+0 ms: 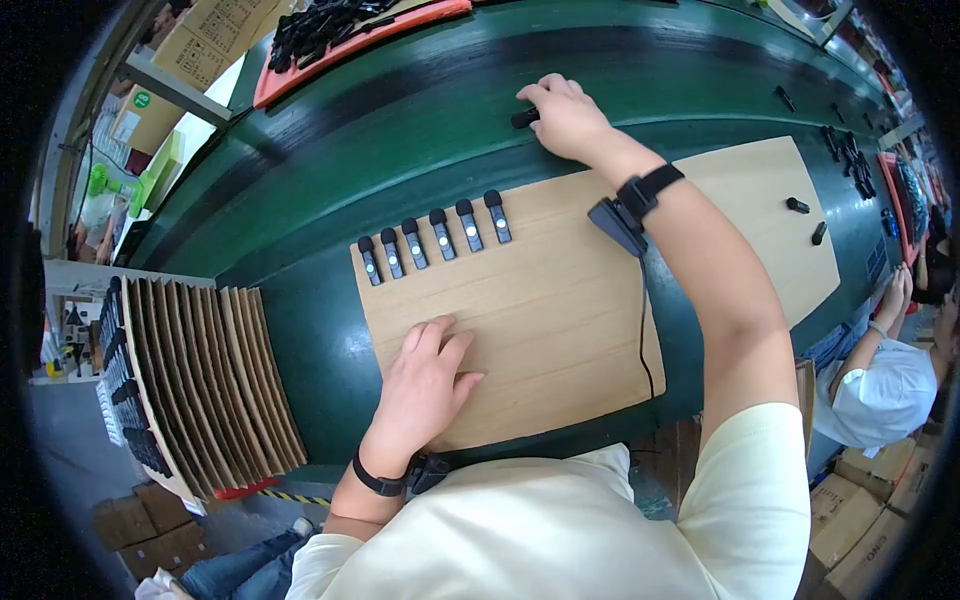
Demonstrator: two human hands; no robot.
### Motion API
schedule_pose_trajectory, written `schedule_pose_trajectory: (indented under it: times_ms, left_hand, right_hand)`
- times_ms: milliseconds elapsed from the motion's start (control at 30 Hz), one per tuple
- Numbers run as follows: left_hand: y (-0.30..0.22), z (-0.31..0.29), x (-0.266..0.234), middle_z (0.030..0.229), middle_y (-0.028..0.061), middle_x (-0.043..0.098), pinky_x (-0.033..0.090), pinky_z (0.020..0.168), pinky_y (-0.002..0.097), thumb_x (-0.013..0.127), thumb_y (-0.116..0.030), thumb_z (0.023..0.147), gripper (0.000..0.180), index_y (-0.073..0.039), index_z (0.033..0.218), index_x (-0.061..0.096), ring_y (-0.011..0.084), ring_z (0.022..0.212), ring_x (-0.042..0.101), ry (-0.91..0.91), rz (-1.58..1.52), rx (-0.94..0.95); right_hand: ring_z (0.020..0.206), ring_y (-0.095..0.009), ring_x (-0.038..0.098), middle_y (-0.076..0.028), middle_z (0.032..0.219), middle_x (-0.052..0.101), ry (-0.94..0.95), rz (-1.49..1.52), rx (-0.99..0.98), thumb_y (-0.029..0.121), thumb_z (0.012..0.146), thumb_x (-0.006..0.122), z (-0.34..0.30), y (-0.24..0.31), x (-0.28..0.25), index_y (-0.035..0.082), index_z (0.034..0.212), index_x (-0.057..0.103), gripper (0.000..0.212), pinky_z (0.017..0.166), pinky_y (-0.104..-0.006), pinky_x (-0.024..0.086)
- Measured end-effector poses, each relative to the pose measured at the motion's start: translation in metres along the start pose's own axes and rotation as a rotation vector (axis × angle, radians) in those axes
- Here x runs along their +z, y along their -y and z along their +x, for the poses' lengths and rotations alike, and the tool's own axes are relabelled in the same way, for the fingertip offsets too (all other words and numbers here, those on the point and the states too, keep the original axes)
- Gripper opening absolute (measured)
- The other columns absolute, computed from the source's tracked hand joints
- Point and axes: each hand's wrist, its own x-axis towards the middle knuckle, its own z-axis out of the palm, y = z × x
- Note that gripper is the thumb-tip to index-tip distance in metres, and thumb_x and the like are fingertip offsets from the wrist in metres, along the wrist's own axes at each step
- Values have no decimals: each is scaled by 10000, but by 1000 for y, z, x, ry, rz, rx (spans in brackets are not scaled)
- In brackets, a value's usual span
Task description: The person picks up a microphone from the conveyor belt, turns it over to inspect it, and places it onto a cardboard sheet, repeating this process for several units.
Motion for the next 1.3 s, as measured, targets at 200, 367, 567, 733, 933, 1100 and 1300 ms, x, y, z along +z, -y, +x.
schedule_pose_trajectory:
  times_ms: [200,367,567,733,933,1100,1300]
  left_hand:
    - [-1,0,2,1254,165,540,481,952,418,760,-176,762,397,-40,1111,628,341,1173,507,-37,7,0]
    - [0,4,-6,1203,152,591,478,959,392,766,-146,768,392,-38,1119,628,325,1127,560,-39,-56,-29]
    - [5,14,-2,1128,148,633,490,930,401,759,-81,777,407,-23,1149,607,305,1032,617,-441,-632,-39]
    - [10,14,6,1084,132,658,482,962,403,763,-28,752,410,-31,1141,630,277,1004,639,-480,-734,103]
    - [16,9,17,1005,116,685,474,985,432,767,-21,738,356,-38,1078,664,271,945,657,-539,-577,182]
    - [16,11,16,948,106,697,465,998,477,765,-14,732,328,-15,1044,661,263,884,667,-541,-551,266]
    - [18,9,18,913,129,699,453,1005,525,761,-14,743,287,32,1002,647,230,839,665,-518,-545,347]
  right_hand:
    - [999,-331,600,-127,1106,605,102,96,125,90,840,688,9,-1,-7,64,1107,625,275,922,-375,492]
    - [853,-240,617,-100,939,637,-9,534,-69,58,835,694,-62,66,-36,37,1072,637,245,760,-318,508]
    - [857,-200,600,-87,931,633,-99,801,-182,-11,781,717,-160,139,-46,22,1040,657,268,766,-292,483]
    - [853,-202,598,-93,926,627,-127,900,-93,-30,780,707,-183,144,-20,26,1044,660,274,772,-291,478]
    - [840,-211,598,-98,925,624,-110,844,-181,-47,758,721,-194,143,-12,14,1038,655,294,755,-296,478]
    - [820,-222,593,-105,924,622,-169,785,-289,-40,740,737,-194,142,-12,4,1033,652,309,730,-303,476]
    - [789,-230,585,-100,905,624,-218,743,-344,-22,724,754,-195,140,-8,16,1038,654,333,685,-315,460]
